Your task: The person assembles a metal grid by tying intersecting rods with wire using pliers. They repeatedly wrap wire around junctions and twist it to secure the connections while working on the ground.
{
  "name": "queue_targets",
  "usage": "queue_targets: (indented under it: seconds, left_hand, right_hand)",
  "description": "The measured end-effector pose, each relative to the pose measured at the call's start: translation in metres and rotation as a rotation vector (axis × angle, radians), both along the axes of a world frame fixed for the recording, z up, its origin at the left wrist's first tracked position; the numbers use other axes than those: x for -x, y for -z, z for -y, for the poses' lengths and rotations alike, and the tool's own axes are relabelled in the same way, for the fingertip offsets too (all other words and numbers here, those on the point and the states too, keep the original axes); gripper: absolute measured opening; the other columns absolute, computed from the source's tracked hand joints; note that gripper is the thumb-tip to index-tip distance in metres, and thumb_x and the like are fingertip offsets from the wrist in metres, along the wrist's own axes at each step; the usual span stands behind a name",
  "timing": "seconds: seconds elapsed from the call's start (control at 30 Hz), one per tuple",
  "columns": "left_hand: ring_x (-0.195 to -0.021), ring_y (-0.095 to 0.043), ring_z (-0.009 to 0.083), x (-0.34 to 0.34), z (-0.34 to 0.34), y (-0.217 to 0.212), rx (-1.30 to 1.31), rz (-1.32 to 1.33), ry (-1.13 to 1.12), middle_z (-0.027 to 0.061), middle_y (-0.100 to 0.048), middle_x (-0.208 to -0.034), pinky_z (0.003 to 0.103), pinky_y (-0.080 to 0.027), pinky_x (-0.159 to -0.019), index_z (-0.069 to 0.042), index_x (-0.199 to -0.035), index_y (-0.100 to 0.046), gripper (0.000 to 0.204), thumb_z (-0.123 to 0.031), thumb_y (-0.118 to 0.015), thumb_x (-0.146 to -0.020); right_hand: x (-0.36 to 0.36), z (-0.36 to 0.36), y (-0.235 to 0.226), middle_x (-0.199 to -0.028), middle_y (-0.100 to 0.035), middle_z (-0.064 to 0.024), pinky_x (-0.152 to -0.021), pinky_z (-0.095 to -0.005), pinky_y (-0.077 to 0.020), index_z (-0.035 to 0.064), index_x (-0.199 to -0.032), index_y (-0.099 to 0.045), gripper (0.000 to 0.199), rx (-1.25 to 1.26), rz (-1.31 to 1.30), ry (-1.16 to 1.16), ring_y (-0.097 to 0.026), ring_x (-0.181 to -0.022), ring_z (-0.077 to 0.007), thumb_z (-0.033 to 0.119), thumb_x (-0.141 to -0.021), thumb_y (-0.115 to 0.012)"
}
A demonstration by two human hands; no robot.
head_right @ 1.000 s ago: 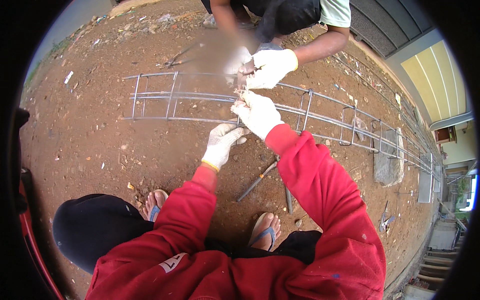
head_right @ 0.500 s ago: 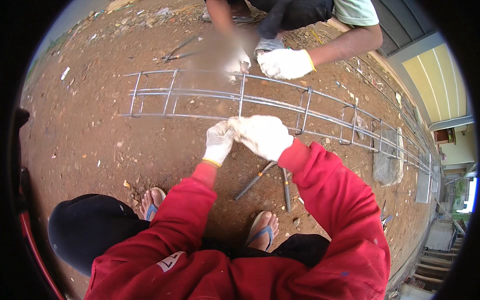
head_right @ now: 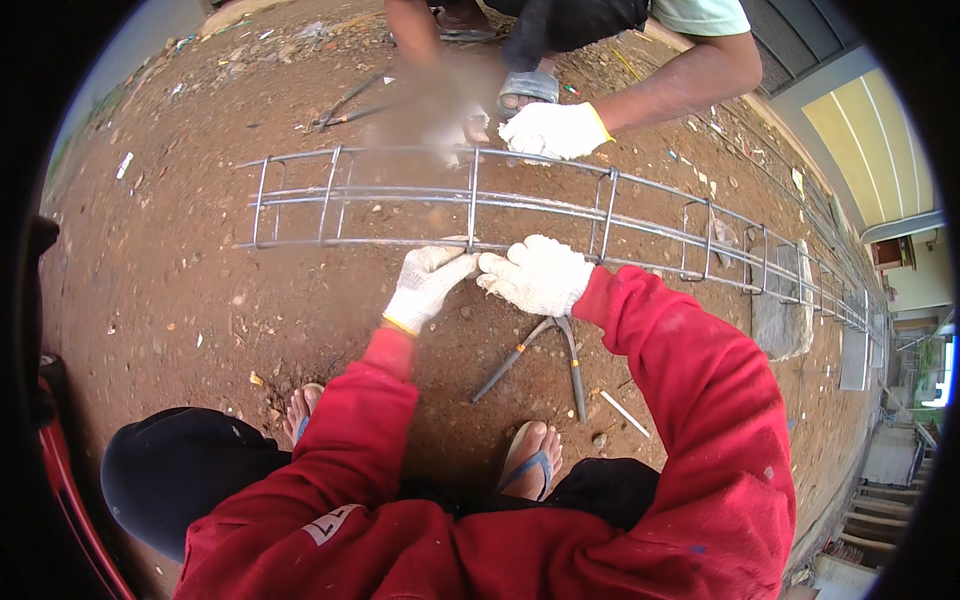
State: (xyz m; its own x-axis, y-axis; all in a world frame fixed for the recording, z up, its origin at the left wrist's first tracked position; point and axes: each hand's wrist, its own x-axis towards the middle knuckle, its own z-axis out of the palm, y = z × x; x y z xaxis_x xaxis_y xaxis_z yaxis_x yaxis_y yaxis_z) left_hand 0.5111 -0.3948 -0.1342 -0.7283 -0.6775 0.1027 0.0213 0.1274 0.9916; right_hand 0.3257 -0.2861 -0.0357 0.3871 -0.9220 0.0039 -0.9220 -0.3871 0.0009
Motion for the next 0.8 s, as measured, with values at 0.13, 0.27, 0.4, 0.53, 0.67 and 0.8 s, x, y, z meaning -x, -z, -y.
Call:
queue_targets:
  seconds: [0.13,0.27,0.4,0.53,0.67,0.8]
  left_hand:
    - [-0.072,-0.066,0.0218,0.004,-0.005,-0.009,0.111,0.165,-0.115,0.0134,-0.071,-0.080,0.034,-0.049,-0.070,-0.006,-0.091,-0.075,0.025,-0.030,-0.067,-0.088]
    - [-0.066,-0.066,0.0161,0.006,-0.009,-0.014,0.075,0.057,-0.152,0.0109,-0.072,-0.075,0.030,-0.050,-0.065,-0.002,-0.084,-0.076,0.025,-0.025,-0.068,-0.089]
    - [-0.067,-0.067,0.0129,0.008,-0.012,-0.015,-0.194,-0.012,-0.173,0.0100,-0.073,-0.075,0.028,-0.051,-0.064,0.002,-0.082,-0.075,0.023,-0.020,-0.069,-0.088]
    - [-0.068,-0.067,0.0128,0.009,-0.014,-0.013,-0.164,0.032,-0.175,0.0094,-0.073,-0.076,0.027,-0.052,-0.066,0.002,-0.083,-0.075,0.021,-0.018,-0.070,-0.088]
    - [-0.068,-0.067,0.0136,0.010,-0.014,-0.016,-0.267,0.027,-0.187,0.0099,-0.073,-0.078,0.027,-0.053,-0.067,0.003,-0.085,-0.075,0.022,-0.018,-0.071,-0.088]
    - [-0.069,-0.068,0.0140,0.010,-0.015,-0.020,-0.318,-0.018,-0.205,0.0104,-0.073,-0.078,0.027,-0.053,-0.067,0.005,-0.087,-0.075,0.022,-0.017,-0.072,-0.087]
  right_hand:
    - [-0.008,0.002,-0.017,-0.085,-0.059,-0.0103,-0.066,-0.0423,-0.0509,0.0193,-0.129,-0.056,0.040,-0.119,0.009,0.094,-0.059,-0.075,-0.0305,0.037,-0.094,-0.055]
    - [-0.016,0.008,-0.026,-0.099,-0.060,-0.0088,-0.071,-0.0411,-0.0514,0.0153,-0.128,-0.053,0.040,0.113,0.110,0.154,-0.060,-0.084,-0.0299,0.029,-0.090,-0.057]
    - [-0.021,0.000,-0.034,-0.107,-0.061,-0.0085,-0.069,-0.0406,-0.0524,0.0114,-0.115,-0.056,0.028,0.161,-0.006,0.151,-0.061,-0.088,-0.0280,0.024,-0.090,-0.055]
    - [-0.028,-0.023,-0.032,-0.085,-0.065,-0.0127,-0.063,-0.0405,-0.0531,0.0080,-0.102,-0.062,0.020,-0.120,-0.355,0.376,-0.064,-0.073,-0.0303,0.016,-0.087,-0.052]
    - [-0.023,-0.023,-0.025,-0.072,-0.065,-0.0173,-0.062,-0.0424,-0.0531,0.0040,-0.093,-0.063,0.016,-0.263,-0.222,0.303,-0.066,-0.068,-0.0336,0.013,-0.083,-0.055]
    - [-0.014,-0.009,-0.027,-0.074,-0.064,-0.0134,-0.061,-0.0428,-0.0522,0.0076,-0.103,-0.059,0.025,-0.120,-0.061,0.369,-0.066,-0.068,-0.0327,0.017,-0.080,-0.061]
